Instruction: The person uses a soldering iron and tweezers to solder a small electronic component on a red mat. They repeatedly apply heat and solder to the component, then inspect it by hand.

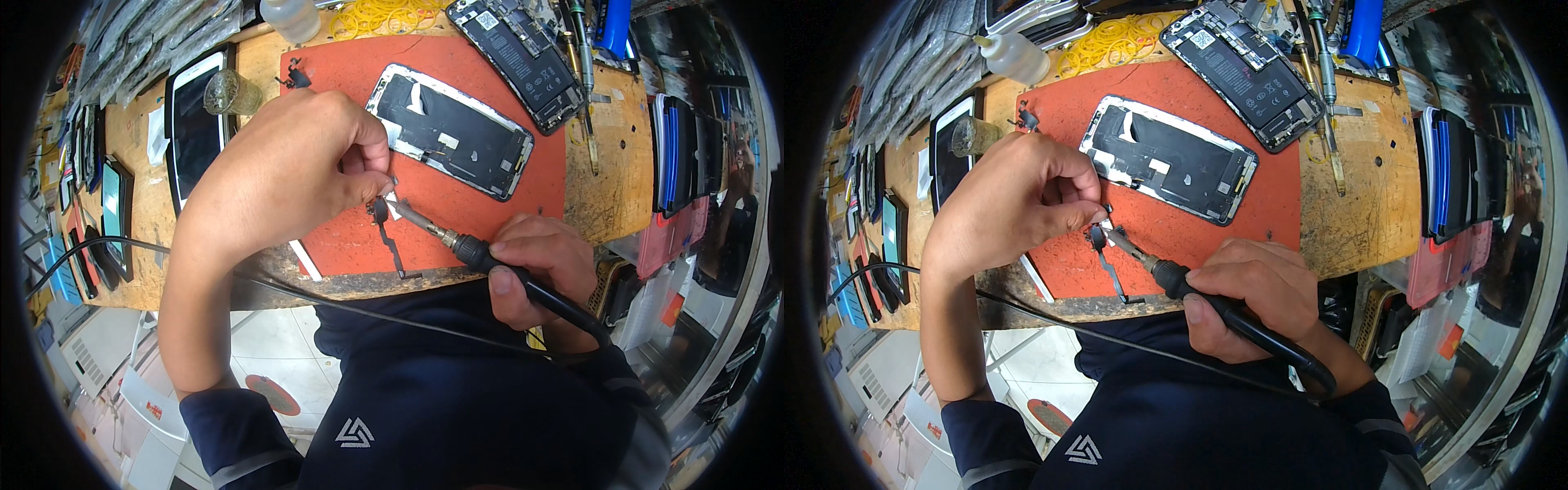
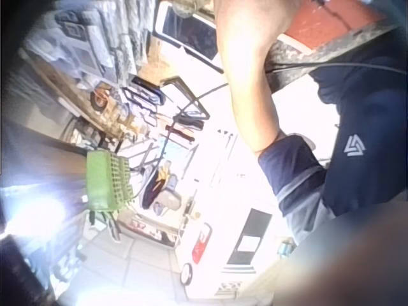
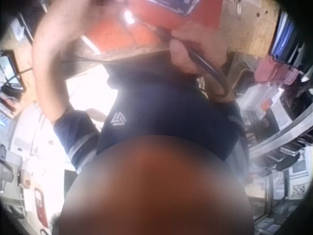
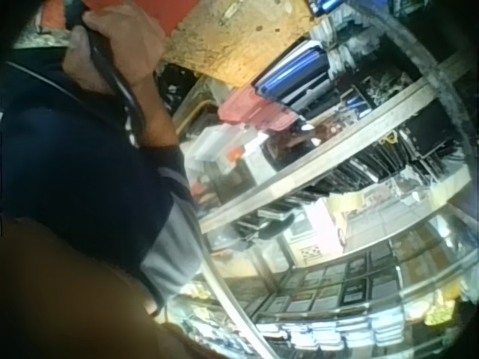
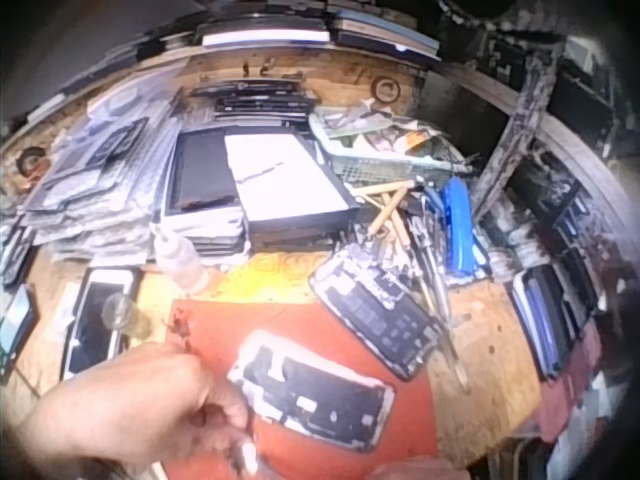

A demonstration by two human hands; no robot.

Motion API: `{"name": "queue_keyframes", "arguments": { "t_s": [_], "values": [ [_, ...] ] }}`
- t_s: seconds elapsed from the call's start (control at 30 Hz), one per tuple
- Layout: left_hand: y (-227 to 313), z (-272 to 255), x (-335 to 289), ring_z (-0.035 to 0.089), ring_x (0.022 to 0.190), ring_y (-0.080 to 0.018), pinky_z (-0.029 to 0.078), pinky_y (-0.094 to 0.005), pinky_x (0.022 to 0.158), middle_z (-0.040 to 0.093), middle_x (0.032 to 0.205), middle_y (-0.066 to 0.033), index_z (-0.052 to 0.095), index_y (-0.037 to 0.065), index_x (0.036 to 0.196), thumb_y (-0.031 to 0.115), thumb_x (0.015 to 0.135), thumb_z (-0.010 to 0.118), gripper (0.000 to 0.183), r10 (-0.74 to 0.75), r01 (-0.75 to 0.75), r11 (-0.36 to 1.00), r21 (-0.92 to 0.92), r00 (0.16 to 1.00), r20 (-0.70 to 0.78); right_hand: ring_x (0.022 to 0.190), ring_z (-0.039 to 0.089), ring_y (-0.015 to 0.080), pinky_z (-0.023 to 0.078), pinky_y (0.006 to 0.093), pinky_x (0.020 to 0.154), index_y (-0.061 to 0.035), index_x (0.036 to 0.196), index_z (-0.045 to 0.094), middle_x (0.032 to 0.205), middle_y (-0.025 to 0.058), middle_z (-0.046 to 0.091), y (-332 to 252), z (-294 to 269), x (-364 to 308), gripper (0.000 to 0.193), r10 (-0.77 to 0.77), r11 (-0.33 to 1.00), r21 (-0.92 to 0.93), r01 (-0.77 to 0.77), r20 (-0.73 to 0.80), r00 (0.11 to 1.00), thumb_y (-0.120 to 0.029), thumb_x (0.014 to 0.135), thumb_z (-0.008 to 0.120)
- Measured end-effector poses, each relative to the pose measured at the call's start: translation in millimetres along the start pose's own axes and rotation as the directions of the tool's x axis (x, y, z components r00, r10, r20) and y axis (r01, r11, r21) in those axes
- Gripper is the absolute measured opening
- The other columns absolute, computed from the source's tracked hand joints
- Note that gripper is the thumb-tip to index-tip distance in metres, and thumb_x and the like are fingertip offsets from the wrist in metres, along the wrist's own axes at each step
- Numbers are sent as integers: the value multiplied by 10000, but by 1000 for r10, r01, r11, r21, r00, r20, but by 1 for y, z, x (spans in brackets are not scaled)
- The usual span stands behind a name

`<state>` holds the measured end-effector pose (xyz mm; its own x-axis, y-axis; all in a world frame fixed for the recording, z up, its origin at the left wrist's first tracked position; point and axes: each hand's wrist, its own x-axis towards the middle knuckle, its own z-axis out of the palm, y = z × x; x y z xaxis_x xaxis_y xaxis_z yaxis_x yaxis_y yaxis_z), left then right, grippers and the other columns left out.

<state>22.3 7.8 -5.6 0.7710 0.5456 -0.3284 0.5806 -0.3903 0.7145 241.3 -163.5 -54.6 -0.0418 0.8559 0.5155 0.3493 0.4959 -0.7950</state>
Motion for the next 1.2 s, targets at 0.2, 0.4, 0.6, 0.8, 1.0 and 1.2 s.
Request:
{"name": "queue_keyframes", "arguments": {
  "t_s": [0.2,0.4,0.6,0.8,1.0,1.2],
  "values": [
    [3,-3,0,731,740,-246,558,-355,692,744,788,-147,751,-18,887,13,817,803,92,-39,39,999,15,999,21,529,666,228,521,327,479,27,934,635,677,113,658,0,1,0,169,-5,1000,15,5,-12,1000,-31,813,738],
    [6,-5,0,761,792,-300,572,-385,725,756,814,-171,768,-7,895,41,812,805,103,-43,42,998,35,999,30,537,646,216,513,325,490,38,966,632,703,125,656,3,-1,-6,173,-2,998,62,4,-34,999,-31,836,723],
    [8,-2,-5,757,796,-306,566,-388,732,751,810,-174,761,-11,889,58,822,806,106,-90,90,995,39,996,-2,558,637,208,490,309,501,32,992,639,723,117,643,-9,-12,-18,185,75,990,134,-51,-175,982,-51,849,721],
    [8,10,-19,636,654,-176,506,-314,643,717,764,-114,724,-37,927,26,890,765,84,-71,71,997,-5,985,-157,597,700,264,552,340,553,39,984,660,735,141,681,-17,-25,-19,218,80,992,-103,-75,43,996,-18,792,745],
    [7,22,-40,670,739,-219,519,-329,710,719,849,-144,720,-32,1019,5,945,678,92,17,62,985,160,893,-451,617,715,280,570,359,573,62,988,662,738,170,695,-40,-41,-31,234,197,980,-61,-191,110,974,26,773,746],
    [11,35,-59,705,932,-308,543,-360,835,710,1004,-165,707,-36,1087,-155,887,592,259,127,-70,989,132,857,-499,633,661,250,557,372,584,50,1131,586,826,159,653,-42,-54,-46,281,82,996,27,-80,-70,994,-51,885,677]
  ]
}}
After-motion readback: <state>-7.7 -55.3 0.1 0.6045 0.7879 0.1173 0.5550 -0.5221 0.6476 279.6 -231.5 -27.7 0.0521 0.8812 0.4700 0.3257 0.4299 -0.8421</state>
